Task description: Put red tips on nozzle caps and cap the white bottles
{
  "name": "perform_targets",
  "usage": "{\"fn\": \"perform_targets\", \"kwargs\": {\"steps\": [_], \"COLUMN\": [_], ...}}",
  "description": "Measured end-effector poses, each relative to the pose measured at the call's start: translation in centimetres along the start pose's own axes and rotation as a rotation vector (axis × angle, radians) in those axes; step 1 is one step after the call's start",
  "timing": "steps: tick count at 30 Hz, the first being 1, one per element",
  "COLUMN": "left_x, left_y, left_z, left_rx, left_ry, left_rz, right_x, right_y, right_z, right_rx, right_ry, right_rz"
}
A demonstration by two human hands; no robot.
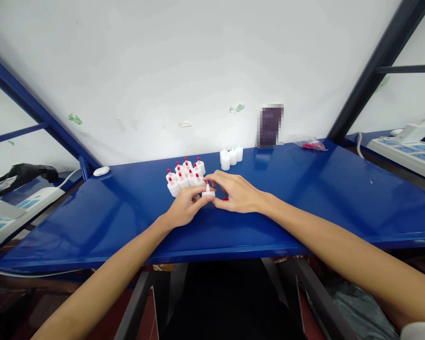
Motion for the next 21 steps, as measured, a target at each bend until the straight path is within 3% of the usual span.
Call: {"fn": "perform_targets", "kwargs": {"steps": [9, 21], "left_x": [-0.6, -0.3], "left_y": [-0.5, -0.4], "left_z": [0.0, 0.1], "left_rx": [0.070, 0.070], "left_ry": [-0.048, -0.022], "left_rz": [0.040, -0.021], "right_x": [-0.1, 0.4], "right_y": [-0.6, -1.3], "right_z": [0.6, 0.5], "right_rx": [-0.006, 0.055], "right_ry": [0.004, 0.021], "right_rz": [-0.238, -0.289]}}
Point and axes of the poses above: each hand's wrist, its own z-axis towards the middle knuckle, its own y-axis out of the back of the hand, x = y × z, the point moved 6 cm from there along z, towards the middle knuckle, and after that the axes turned 7 degrees about -z, right-handed, at the moved point
